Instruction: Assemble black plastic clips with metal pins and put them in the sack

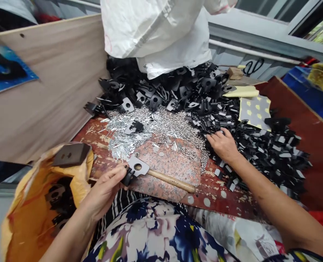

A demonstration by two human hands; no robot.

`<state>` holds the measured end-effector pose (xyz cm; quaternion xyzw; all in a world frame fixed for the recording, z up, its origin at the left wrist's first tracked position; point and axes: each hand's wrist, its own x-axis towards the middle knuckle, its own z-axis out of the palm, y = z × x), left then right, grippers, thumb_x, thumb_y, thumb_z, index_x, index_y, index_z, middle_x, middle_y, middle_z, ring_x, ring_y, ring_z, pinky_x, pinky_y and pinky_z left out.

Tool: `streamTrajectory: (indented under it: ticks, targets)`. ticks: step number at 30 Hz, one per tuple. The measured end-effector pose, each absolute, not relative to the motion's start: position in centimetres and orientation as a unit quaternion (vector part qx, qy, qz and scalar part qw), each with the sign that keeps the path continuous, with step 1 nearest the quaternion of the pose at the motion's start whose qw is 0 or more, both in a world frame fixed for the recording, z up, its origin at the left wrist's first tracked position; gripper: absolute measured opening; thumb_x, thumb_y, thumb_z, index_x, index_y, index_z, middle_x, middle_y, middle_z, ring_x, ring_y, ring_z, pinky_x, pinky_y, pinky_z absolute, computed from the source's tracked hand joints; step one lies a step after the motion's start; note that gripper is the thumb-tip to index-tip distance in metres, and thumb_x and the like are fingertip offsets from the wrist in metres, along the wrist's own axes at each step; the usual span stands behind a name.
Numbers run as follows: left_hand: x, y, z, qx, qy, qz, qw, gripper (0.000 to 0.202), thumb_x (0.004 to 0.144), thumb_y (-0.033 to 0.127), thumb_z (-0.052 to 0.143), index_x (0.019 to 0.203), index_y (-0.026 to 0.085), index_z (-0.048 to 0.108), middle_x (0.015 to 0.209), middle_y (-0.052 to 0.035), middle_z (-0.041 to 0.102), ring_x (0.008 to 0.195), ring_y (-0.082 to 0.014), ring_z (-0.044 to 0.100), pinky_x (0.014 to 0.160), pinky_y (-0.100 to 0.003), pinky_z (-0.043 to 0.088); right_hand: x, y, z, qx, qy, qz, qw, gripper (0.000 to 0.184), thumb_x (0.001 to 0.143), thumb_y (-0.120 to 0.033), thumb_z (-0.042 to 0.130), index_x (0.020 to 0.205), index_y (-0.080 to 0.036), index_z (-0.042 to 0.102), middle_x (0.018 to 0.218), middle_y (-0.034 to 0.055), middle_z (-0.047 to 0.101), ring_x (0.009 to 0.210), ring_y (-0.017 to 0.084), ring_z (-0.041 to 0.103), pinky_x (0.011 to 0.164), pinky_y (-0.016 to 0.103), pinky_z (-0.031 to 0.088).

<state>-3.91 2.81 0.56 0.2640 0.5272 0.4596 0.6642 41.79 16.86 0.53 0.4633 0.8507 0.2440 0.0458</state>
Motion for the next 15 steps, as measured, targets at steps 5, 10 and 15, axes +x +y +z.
streamTrajectory:
  ticks: [5,10,15]
  targets:
    - [-3.8,2.0,0.1,0.291,0.514,0.460,0.664,0.031,0.074,0.046,0.087,0.074,0.017,0.076,0.099,-0.0059,0.060,0.077,-0.0140,0.052,0.061,-0.020,0.052,40.0,16.7,1.4,0.590,0.760,0.189,-0.197,0.026,0.092,-0.022,0.052,0.095,-0.019,0.077,0.087,0.0098,0.077,0.090,0.026,0.066,0.105,0.049,0.044]
    - [-0.5,2.3,-0.1,0.349,0.502,0.446,0.654,0.024,0.077,0.042,0.082,0.079,0.019,0.080,0.121,-0.0098,0.055,0.092,-0.0192,0.055,0.059,-0.022,0.055,28.0,11.1,1.7,0.533,0.736,-0.090,-0.408,0.018,0.092,-0.026,0.060,0.098,-0.028,0.077,0.096,0.0019,0.080,0.092,0.023,0.072,0.108,0.053,0.048]
    - [1.9,3.0,0.6,0.330,0.458,0.466,0.681,0.022,0.074,0.040,0.083,0.079,0.019,0.080,0.110,-0.0077,0.057,0.076,-0.0139,0.056,0.059,-0.026,0.058,19.4,6.8,0.6,0.431,0.767,-0.187,-0.437,0.025,0.093,-0.017,0.060,0.104,-0.031,0.076,0.097,-0.0025,0.080,0.096,0.020,0.073,0.120,0.062,0.031]
